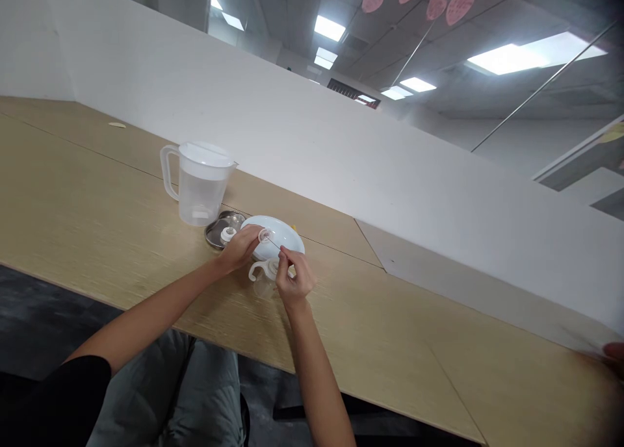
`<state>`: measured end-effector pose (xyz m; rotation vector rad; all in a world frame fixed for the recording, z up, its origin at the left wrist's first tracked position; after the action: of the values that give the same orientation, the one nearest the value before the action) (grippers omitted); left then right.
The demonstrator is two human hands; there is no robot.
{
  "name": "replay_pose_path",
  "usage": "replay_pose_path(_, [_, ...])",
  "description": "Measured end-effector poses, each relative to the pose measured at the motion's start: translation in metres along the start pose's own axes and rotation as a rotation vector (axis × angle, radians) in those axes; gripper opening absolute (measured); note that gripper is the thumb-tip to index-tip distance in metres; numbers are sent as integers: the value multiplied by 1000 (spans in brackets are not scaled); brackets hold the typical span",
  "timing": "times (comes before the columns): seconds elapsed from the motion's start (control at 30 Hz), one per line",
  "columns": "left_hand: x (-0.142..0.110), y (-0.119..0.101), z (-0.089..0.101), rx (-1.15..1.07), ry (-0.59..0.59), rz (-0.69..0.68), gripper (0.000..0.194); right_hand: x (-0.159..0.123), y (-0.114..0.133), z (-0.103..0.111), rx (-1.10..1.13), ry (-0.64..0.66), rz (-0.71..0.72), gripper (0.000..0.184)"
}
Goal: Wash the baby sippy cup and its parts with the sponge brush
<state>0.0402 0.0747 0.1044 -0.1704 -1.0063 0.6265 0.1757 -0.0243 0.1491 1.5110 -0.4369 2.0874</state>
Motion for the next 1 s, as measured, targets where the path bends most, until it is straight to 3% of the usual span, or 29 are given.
replay_pose_path(0.4, [-2, -1, 4, 34, -1, -32, 32, 8, -7, -14, 88, 126, -54, 14])
replay_pose_path(0.6, [-4, -22, -4, 52, 33, -165, 29, 8, -11, -32, 86, 244, -64, 20])
replay_pose_path(0.8, [-2, -28, -4, 39, 30, -150, 33, 4, -18, -35, -5, 253, -93, 21])
replay_pose_path(1.0, [-1, -22, -4, 24, 41, -113, 35, 2, -17, -26, -106, 146, -88, 15])
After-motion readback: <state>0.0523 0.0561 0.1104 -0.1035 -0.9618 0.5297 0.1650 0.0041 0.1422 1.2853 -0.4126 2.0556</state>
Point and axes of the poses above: each hand's wrist, its own x-axis towards the middle knuckle, its own z-axis out of the back of the hand, y = z × x, the point moved 10 cm from there along x, towards the middle knuckle, and after that the axes turned 13 degrees about y, right-handed, at the moved point
